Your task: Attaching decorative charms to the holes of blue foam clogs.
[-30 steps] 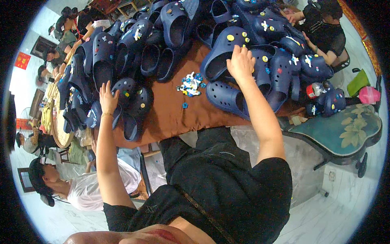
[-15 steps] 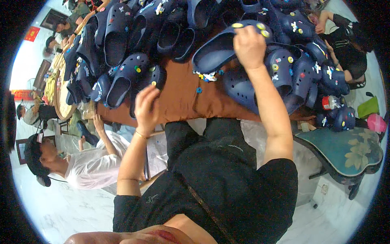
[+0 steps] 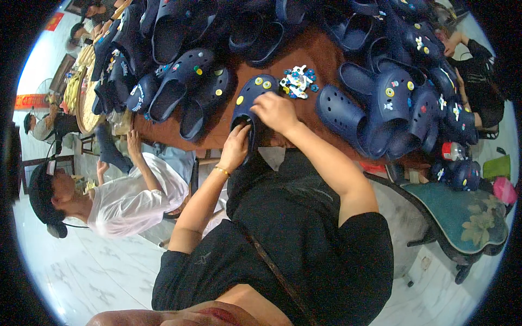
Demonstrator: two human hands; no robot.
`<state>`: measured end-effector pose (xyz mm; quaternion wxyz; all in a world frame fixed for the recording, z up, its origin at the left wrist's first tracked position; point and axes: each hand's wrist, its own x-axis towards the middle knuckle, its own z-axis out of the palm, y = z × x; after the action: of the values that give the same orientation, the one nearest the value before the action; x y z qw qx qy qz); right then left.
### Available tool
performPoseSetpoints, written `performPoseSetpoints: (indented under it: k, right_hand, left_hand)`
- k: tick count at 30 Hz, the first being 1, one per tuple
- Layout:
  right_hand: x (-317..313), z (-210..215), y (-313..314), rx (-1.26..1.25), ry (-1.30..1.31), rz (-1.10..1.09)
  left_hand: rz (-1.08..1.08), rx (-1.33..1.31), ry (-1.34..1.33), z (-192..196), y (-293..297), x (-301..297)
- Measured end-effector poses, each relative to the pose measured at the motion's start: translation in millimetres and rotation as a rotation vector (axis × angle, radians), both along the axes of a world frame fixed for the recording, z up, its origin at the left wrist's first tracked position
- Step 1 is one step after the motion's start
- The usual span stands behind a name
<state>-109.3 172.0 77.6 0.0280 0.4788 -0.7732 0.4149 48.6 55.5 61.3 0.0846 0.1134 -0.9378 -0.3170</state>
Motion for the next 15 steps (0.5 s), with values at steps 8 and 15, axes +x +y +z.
performPoseSetpoints:
  k: [8,15]
  right_hand:
    - [-21,-41,29,0.601,-0.102,-0.209]
    - [-27,-42,30,0.566,-0.048,-0.270]
  left_hand:
    - [0.049,-0.099,-0.330,-30,-14,-37]
    - [-0.003,-0.028,-0.294,-38,-16,-57]
